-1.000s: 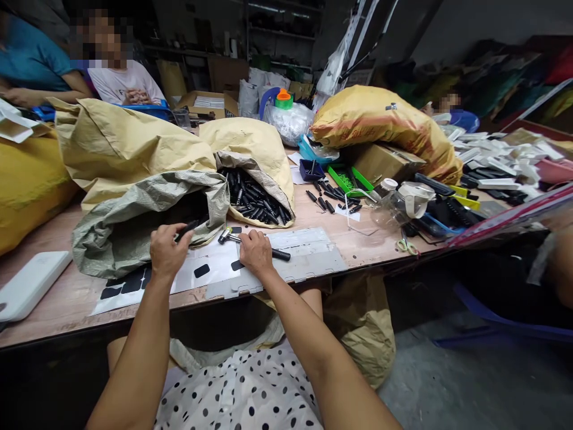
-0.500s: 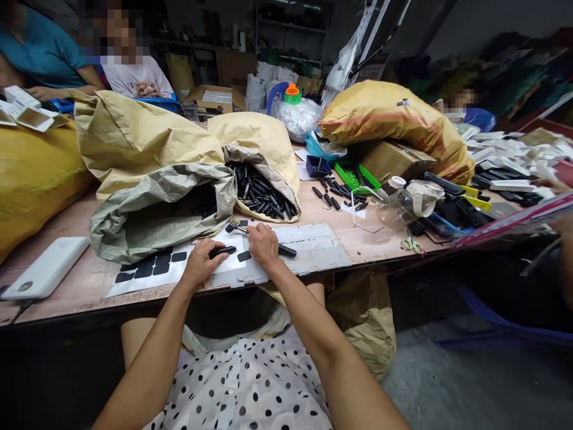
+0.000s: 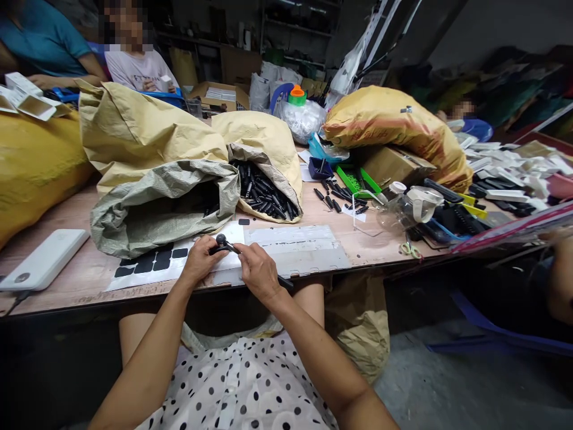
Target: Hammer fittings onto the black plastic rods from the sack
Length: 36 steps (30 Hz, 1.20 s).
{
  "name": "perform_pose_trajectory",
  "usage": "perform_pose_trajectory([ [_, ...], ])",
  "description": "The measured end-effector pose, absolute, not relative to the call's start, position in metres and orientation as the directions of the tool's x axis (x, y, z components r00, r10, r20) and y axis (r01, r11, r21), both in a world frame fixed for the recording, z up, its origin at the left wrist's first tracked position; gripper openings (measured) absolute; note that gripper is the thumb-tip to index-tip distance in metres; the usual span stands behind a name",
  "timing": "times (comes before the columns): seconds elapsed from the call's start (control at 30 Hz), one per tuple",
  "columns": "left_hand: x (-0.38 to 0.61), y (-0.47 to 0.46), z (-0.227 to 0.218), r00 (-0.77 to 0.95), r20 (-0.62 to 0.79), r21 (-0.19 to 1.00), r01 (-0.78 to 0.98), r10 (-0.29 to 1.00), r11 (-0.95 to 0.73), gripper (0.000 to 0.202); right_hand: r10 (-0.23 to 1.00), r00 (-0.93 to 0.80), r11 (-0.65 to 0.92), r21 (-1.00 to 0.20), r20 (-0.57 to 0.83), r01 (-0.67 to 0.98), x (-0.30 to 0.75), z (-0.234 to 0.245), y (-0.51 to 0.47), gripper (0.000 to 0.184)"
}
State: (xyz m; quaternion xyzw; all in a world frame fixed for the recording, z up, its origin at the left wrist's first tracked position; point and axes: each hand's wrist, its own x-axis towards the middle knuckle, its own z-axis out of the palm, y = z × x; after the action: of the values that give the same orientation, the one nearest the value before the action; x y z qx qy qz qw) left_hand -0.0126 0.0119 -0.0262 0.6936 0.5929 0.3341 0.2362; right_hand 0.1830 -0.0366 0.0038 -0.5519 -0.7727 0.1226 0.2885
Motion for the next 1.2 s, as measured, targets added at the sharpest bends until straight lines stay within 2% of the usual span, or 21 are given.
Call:
perform_pose_trajectory([
  [0.2,-0.011,0.011,-0.025,0.074,0.175,0.725,0.666,0.982,-0.179,0.005,0.938,-0.217,0.326,-0.481,0.268,0.814,0.179,-0.004,-0.04,0.043],
  [0.4,-0.009,0.01,-0.026,0.061,0.183,0.742,0.647,0.981,-0.178,0.013,0.923,-0.145,0.315,-0.487,0.356,0.815,0.187,-0.003,-0.039,0.044],
  [0.57,-0.008,0.01,-0.027,0.059,0.174,0.737,0.654,0.983,-0.17,0.012,0.938,-0.154,0.288,-0.449,0.311,0.846,0.194,-0.01,-0.041,0.043],
  [0.73,-0.008,0.009,-0.027,0.062,0.19,0.727,0.662,0.98,-0.183,0.012,0.928,-0.109,0.284,-0.486,0.356,0.827,0.197,-0.01,-0.018,0.043],
  [0.97,-0.009,0.007,-0.027,0.08,0.216,0.704,0.678,0.973,-0.212,0.012,0.965,-0.147,0.211,-0.307,0.219,0.928,0.195,-0.005,0.042,0.036],
  [1.07,-0.01,0.006,-0.029,0.096,0.214,0.707,0.672,0.972,-0.222,0.012,0.959,-0.171,0.222,-0.228,0.225,0.948,0.191,-0.012,0.048,0.035],
  [1.2,-0.012,0.008,-0.027,0.133,0.227,0.699,0.668,0.965,-0.257,0.011,0.946,-0.18,0.235,-0.19,0.269,0.953,0.187,-0.02,0.045,0.034],
])
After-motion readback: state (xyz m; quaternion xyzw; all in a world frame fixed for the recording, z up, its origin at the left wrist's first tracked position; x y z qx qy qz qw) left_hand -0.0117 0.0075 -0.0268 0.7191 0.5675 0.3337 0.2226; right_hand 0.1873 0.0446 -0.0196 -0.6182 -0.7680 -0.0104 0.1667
